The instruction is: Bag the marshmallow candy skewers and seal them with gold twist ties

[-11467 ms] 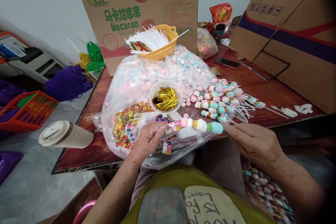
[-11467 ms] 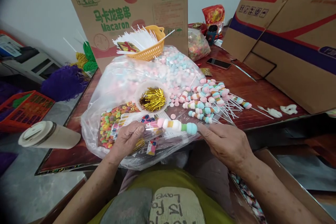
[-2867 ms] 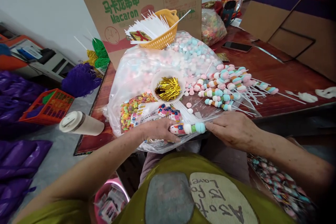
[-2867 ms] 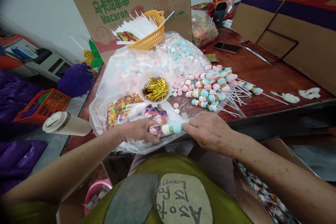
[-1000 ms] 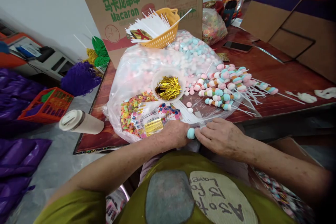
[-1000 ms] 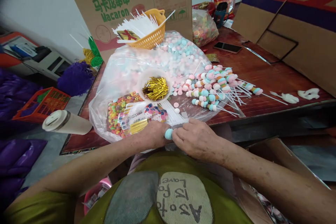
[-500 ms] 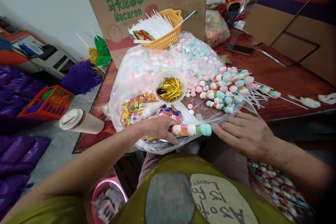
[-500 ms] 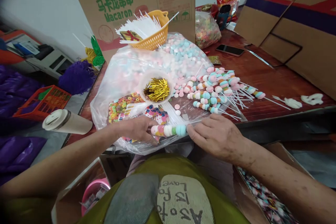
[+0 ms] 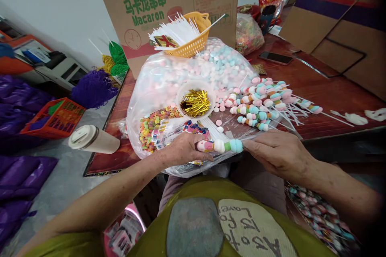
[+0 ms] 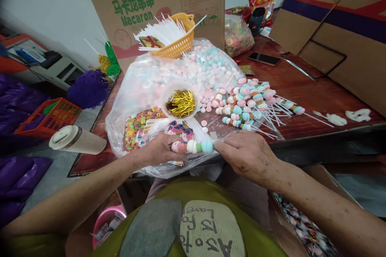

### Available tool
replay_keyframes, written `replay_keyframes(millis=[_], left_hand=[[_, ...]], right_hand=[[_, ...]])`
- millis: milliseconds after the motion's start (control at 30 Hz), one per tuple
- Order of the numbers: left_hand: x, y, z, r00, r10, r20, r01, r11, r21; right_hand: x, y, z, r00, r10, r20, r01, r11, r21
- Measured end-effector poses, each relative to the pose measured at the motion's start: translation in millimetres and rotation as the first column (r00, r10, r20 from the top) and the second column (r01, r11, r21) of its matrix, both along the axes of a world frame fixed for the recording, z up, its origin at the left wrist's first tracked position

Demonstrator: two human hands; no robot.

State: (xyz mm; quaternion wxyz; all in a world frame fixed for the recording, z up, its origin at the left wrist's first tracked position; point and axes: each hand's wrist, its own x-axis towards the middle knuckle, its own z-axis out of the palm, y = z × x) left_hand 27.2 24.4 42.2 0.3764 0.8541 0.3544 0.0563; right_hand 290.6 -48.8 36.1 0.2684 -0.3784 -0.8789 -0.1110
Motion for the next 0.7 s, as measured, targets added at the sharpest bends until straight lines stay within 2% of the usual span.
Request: replay_keyframes(millis=[67,167,233,333,433,500,600,700], left_hand=[[1,1,1.0,0.996,0.022,0.089,0.005,0.956,-0.294],[2,2,0.2,0.995,0.075,0.063,-0.023,0.808,-0.588],[3,2,0.0,0.998,0.054,0.011,-0.033,0.745,-0.666],[5,3,2.5,0.999,-0.039,-0.038,0.000,0.701,-0.714],[7,3,8.3,0.993,-0.091,-0.069,0.013,0.692,-0.722],[9,4,12.9,0.988,-0.122,-0.099,0.021,0.723,-0.690],[11,7,18.2,0.967,-0.197,-0.160,0.065,0.802,-0.593],[13,9,19.5,0.966,-0.195,-0.170,0.065,0.820,-0.569]], right_hand=[[1,0,4.5,0.994,0.043,0.099,-0.055,0.991,0.123],[4,-2,11.2,0.980,0.056,0.193,-0.102,0.966,0.237],[5,-4,15.0,0.975,0.065,0.211,-0.124,0.952,0.279],[8,-5,19.4,0.973,0.073,0.220,-0.139,0.945,0.298],[9,-2,22.4,0.967,0.088,0.240,-0.151,0.954,0.258],[8,2,23.8,0.962,0.107,0.252,-0.169,0.956,0.238],[5,8,24.2,0.958,0.147,0.246,-0.197,0.962,0.191],[3,12,20.3,0.956,0.188,0.224,-0.211,0.974,0.087]])
